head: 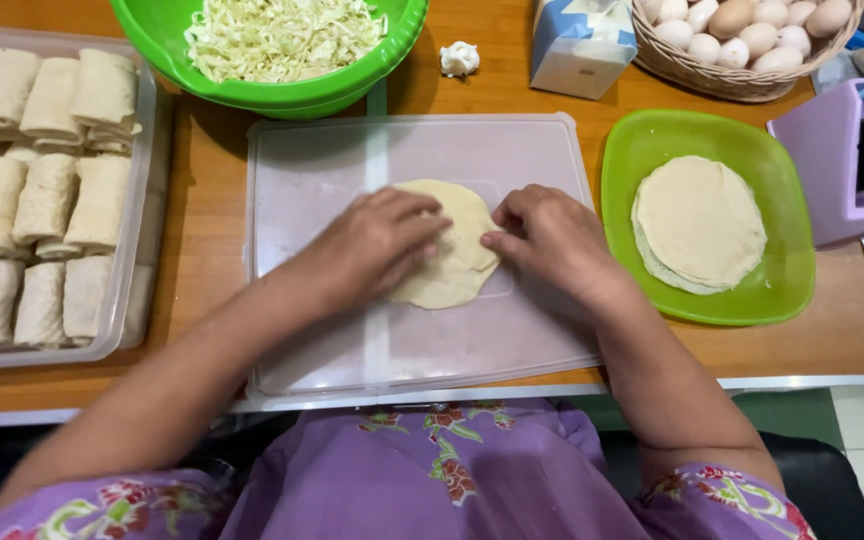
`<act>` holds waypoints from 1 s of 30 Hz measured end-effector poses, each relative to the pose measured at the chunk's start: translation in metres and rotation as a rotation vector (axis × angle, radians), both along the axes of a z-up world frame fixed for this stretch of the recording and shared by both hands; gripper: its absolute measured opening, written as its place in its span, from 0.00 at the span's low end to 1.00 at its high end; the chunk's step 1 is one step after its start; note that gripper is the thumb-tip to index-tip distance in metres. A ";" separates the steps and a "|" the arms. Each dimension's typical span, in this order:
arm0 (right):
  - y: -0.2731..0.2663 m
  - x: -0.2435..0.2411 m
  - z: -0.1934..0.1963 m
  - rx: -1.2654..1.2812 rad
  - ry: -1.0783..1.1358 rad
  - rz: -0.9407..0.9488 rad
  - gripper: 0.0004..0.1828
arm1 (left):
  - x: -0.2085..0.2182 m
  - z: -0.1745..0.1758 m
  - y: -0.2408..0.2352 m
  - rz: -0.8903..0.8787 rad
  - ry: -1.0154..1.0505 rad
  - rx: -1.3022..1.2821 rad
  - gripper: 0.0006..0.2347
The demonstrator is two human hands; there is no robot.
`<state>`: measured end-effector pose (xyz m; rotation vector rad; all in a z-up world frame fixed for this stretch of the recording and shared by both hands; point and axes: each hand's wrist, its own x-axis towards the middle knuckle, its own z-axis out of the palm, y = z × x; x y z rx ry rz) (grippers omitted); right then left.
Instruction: The person takes thin round wrappers from a stack on a green plate, folds and rolls each one into a tight cylinder on a plastic board, and places the finished rolls into a plastic container beside the board. At one point they wipe their hands with a tissue before continuing to roll more wrappers.
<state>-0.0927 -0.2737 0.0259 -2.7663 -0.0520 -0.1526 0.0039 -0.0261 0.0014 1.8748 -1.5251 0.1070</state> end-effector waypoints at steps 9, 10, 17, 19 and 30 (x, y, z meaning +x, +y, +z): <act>-0.016 0.009 -0.039 0.787 0.231 -0.026 0.09 | 0.045 -0.011 -0.056 -0.101 0.016 0.180 0.21; -0.021 0.011 -0.045 0.783 0.233 -0.021 0.09 | 0.050 -0.017 -0.064 -0.095 0.016 0.177 0.21; -0.018 0.005 -0.024 0.901 0.395 0.176 0.25 | 0.065 0.002 -0.080 -0.141 0.421 0.521 0.16; -0.018 0.003 -0.021 0.790 0.366 0.205 0.28 | 0.067 0.007 -0.080 -0.130 0.517 0.591 0.15; -0.008 -0.001 -0.003 0.305 0.254 0.071 0.36 | 0.065 0.003 -0.093 -0.028 0.354 0.555 0.22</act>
